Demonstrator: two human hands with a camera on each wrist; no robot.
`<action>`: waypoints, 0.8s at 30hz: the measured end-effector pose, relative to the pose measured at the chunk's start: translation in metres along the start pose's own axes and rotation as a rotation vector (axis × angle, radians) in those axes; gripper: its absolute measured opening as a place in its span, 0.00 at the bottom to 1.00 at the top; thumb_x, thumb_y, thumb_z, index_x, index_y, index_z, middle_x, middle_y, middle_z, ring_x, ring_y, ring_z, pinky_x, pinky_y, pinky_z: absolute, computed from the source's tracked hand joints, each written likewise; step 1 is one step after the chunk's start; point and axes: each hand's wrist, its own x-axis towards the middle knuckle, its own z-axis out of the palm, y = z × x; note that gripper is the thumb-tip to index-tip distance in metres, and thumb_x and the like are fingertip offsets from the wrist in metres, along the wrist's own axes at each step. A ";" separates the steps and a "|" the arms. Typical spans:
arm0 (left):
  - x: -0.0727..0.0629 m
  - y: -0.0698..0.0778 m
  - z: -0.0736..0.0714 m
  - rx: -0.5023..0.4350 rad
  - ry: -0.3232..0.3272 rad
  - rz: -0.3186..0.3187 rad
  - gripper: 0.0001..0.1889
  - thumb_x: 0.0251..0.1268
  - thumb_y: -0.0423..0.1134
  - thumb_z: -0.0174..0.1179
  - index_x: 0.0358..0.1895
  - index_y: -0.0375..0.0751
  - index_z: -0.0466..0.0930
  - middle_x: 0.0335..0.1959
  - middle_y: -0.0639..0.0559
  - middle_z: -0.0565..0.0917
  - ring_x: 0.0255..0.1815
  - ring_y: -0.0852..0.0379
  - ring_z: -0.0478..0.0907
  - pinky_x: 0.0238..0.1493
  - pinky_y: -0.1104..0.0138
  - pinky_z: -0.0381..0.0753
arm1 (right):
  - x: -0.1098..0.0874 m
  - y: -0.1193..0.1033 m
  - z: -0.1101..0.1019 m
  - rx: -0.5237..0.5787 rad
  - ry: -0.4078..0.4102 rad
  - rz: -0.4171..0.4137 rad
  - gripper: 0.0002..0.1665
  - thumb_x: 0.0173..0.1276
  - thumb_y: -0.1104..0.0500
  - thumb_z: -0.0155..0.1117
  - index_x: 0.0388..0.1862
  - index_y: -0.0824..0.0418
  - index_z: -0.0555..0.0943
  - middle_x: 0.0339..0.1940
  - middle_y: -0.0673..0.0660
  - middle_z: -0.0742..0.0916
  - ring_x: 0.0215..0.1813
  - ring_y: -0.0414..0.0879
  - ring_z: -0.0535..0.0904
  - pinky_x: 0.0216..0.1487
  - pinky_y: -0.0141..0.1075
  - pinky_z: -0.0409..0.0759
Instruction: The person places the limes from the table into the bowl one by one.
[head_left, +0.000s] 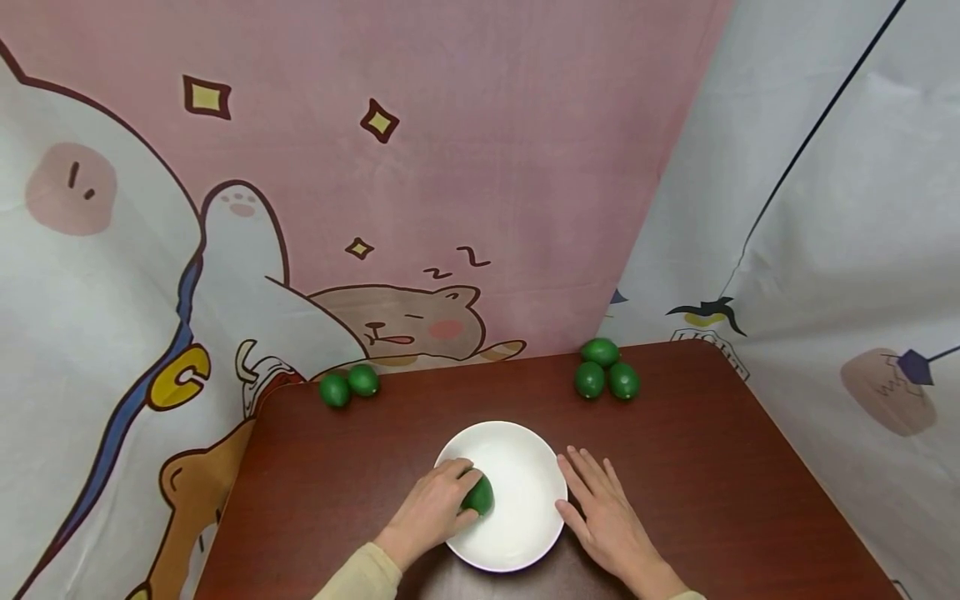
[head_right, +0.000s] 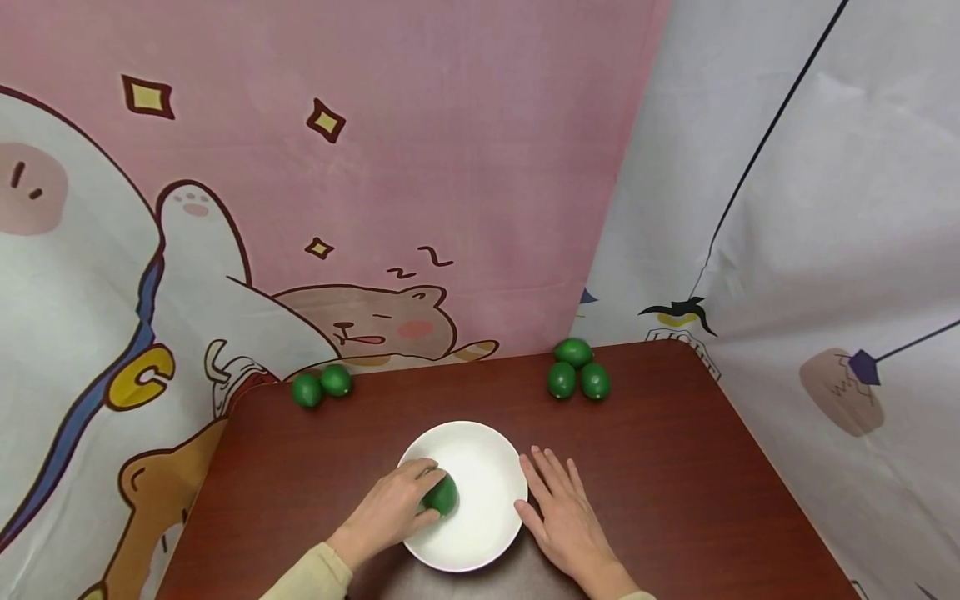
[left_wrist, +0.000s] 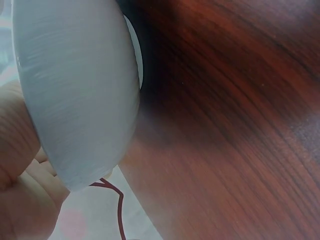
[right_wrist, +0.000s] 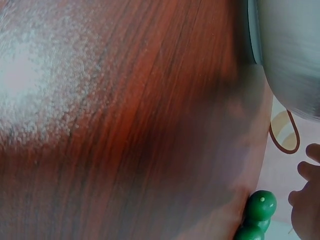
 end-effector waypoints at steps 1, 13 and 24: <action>0.000 0.000 0.000 -0.002 0.000 0.000 0.23 0.47 0.42 0.78 0.49 0.43 0.83 0.49 0.49 0.82 0.50 0.53 0.81 0.46 0.60 0.85 | 0.000 0.000 0.000 -0.002 -0.001 -0.002 0.38 0.75 0.44 0.62 0.77 0.61 0.71 0.76 0.64 0.74 0.75 0.64 0.69 0.82 0.35 0.26; -0.004 -0.002 -0.004 -0.032 0.058 0.039 0.25 0.53 0.44 0.79 0.54 0.41 0.84 0.52 0.47 0.84 0.54 0.53 0.82 0.53 0.61 0.85 | 0.000 0.001 -0.003 -0.015 0.003 -0.011 0.38 0.74 0.44 0.63 0.76 0.62 0.72 0.76 0.64 0.74 0.74 0.66 0.70 0.82 0.36 0.26; -0.011 -0.007 -0.012 0.009 0.167 0.033 0.23 0.57 0.44 0.76 0.55 0.41 0.85 0.57 0.46 0.84 0.59 0.50 0.81 0.61 0.58 0.82 | -0.001 0.001 -0.003 -0.017 0.001 -0.016 0.38 0.75 0.43 0.61 0.78 0.60 0.71 0.77 0.63 0.74 0.75 0.65 0.68 0.82 0.36 0.26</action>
